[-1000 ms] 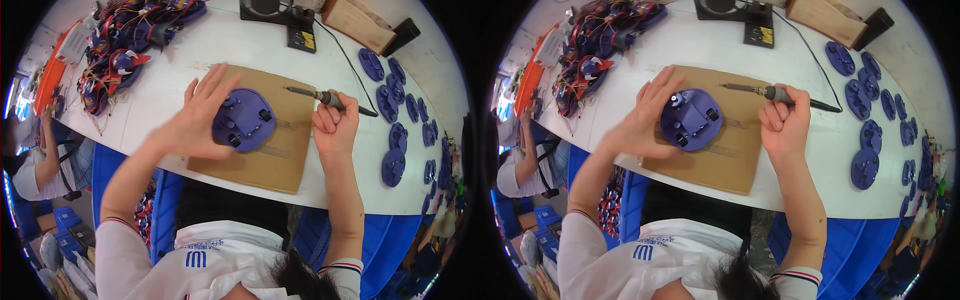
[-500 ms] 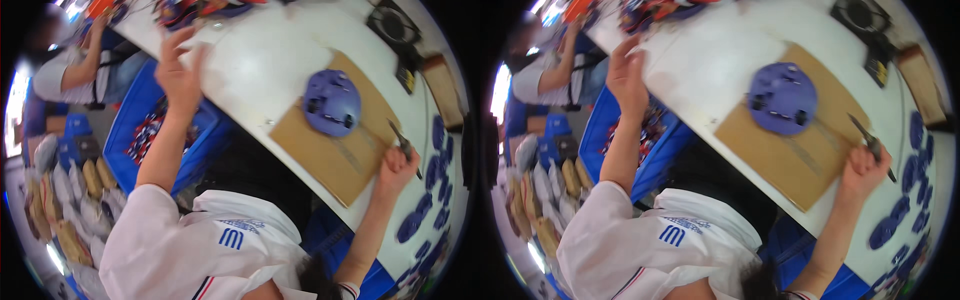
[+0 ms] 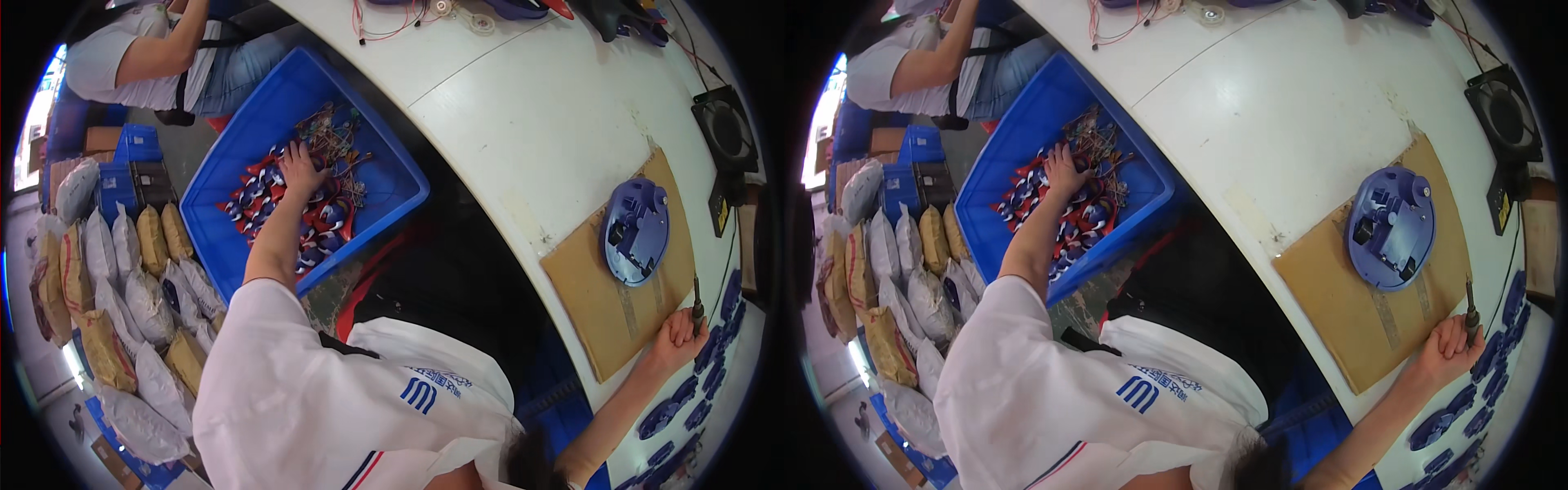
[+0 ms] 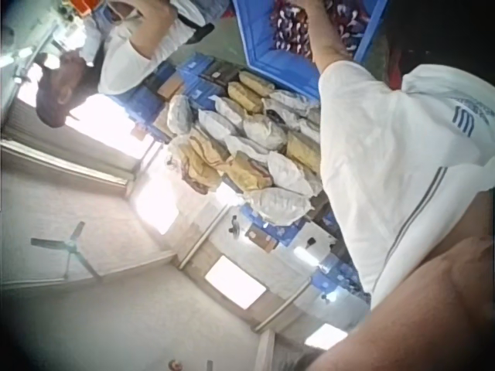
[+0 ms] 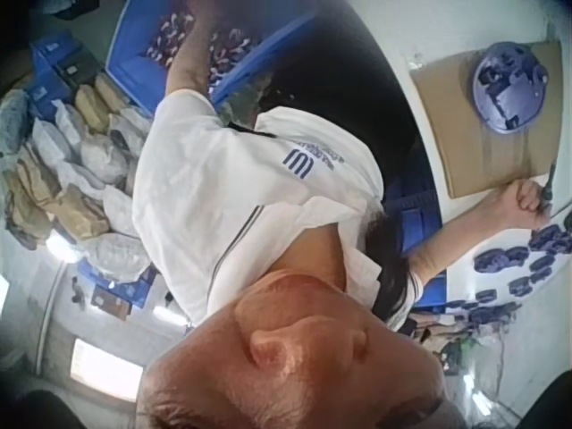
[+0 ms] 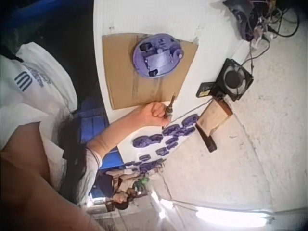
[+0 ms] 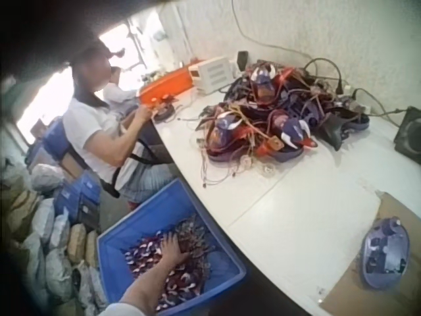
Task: The person is soldering wires onto blue plastic circular components at a workbench.
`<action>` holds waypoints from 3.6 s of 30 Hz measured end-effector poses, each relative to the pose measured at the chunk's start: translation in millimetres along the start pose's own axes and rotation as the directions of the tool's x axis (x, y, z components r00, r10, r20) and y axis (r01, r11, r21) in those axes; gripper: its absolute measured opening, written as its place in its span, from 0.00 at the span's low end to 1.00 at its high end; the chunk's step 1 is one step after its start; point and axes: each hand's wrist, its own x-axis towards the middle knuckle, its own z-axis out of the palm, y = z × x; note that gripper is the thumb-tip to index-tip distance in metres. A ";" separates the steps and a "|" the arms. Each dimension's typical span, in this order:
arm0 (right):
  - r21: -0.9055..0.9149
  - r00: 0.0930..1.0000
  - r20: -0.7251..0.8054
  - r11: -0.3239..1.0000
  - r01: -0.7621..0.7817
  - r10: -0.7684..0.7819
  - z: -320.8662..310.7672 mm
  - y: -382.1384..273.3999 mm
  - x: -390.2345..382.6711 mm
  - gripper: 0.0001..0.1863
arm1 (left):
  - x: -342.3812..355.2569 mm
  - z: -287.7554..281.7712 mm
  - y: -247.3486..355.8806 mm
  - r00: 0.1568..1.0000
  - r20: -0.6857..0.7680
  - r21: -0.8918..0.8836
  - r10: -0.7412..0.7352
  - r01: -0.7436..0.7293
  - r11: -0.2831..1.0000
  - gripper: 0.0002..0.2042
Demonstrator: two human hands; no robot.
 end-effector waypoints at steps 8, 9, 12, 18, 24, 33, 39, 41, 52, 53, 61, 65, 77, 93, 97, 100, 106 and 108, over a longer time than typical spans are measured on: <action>-0.029 0.996 -0.074 0.998 0.050 -0.052 6.7 4.9 -0.8 0.11 | 33.2 -6.3 -0.7 0.798 0.601 0.250 0.039 -0.234 0.939 0.40; -0.022 0.996 -0.076 0.999 0.038 -0.040 8.5 5.6 -0.6 0.11 | 34.3 -9.7 -3.6 0.760 0.648 0.190 0.051 -0.225 0.956 0.42; 0.010 0.994 -0.101 0.999 0.035 -0.034 11.4 9.7 -3.3 0.11 | 36.9 -15.8 -3.5 0.753 0.641 0.113 0.147 -0.281 0.953 0.46; -0.020 0.996 -0.081 0.999 0.046 -0.048 19.2 17.0 -8.5 0.11 | 37.3 -15.5 28.5 0.777 0.629 0.255 0.026 -0.238 0.937 0.44; -0.058 0.983 -0.170 0.996 0.066 -0.075 36.3 24.2 -14.6 0.10 | 79.3 -91.9 -12.6 0.836 0.532 -0.048 -0.132 0.185 0.981 0.34; 0.020 0.983 -0.180 0.999 0.026 -0.022 45.2 27.8 -16.9 0.09 | 115.6 -353.1 -48.8 0.731 0.166 -0.857 0.662 0.439 -0.270 0.47; 0.041 0.984 -0.181 0.999 0.011 -0.003 51.1 29.5 -21.0 0.09 | 199.9 -451.7 84.7 0.234 -0.374 -0.889 0.897 0.183 -0.419 0.48; 0.050 0.980 -0.200 0.999 0.009 0.001 54.1 29.8 -22.9 0.08 | 199.6 -476.7 133.5 0.353 -0.394 -0.889 0.849 0.086 -0.449 0.45; 0.070 0.971 -0.235 0.997 -0.023 0.039 62.2 28.2 -24.0 0.08 | 156.6 -413.0 262.5 0.311 -0.278 0.060 0.909 -0.939 0.339 0.07; 0.075 0.970 -0.240 0.997 -0.026 0.043 62.1 27.8 -24.3 0.08 | 154.4 -403.5 263.7 0.394 -0.226 0.054 0.891 -0.908 0.415 0.06; 0.084 0.983 -0.174 0.996 -0.038 0.053 62.0 25.4 -27.3 0.09 | 55.3 -386.8 250.0 0.281 -0.375 -0.326 0.883 -0.932 0.158 0.21; 0.022 0.986 -0.159 0.999 -0.042 0.044 69.3 29.9 -33.8 0.09 | 29.2 -379.3 248.1 0.025 -0.397 -0.440 0.917 -0.882 -0.167 0.19; -0.250 0.999 0.028 0.968 -0.010 0.018 95.7 42.5 -49.1 0.10 | 0.4 -382.5 286.2 0.712 -0.210 -0.903 0.669 -0.404 0.146 0.34; -0.268 0.996 0.050 0.960 0.083 -0.072 92.4 58.0 -57.1 0.08 | 9.6 -377.2 319.1 0.648 -0.278 -0.871 0.709 -0.481 0.097 0.17; -0.300 0.992 0.082 0.947 0.112 -0.092 99.4 66.4 -60.1 0.08 | -4.5 -371.9 315.2 0.737 -0.355 -0.888 0.575 -0.459 0.040 0.09; -0.294 0.991 0.096 0.949 0.119 -0.094 102.8 69.0 -60.4 0.08 | -12.6 -367.5 315.6 0.800 -0.326 -0.915 0.505 -0.401 0.044 0.07; -0.312 0.994 0.073 0.945 0.102 -0.084 104.9 72.2 -59.4 0.09 | -18.7 -361.1 319.9 0.837 -0.403 -0.886 0.371 -0.458 0.073 0.07; -0.306 0.992 0.092 0.946 0.108 -0.084 104.9 74.0 -59.2 0.09 | -18.1 -358.6 321.8 0.811 -0.481 -0.834 0.332 -0.540 0.113 0.08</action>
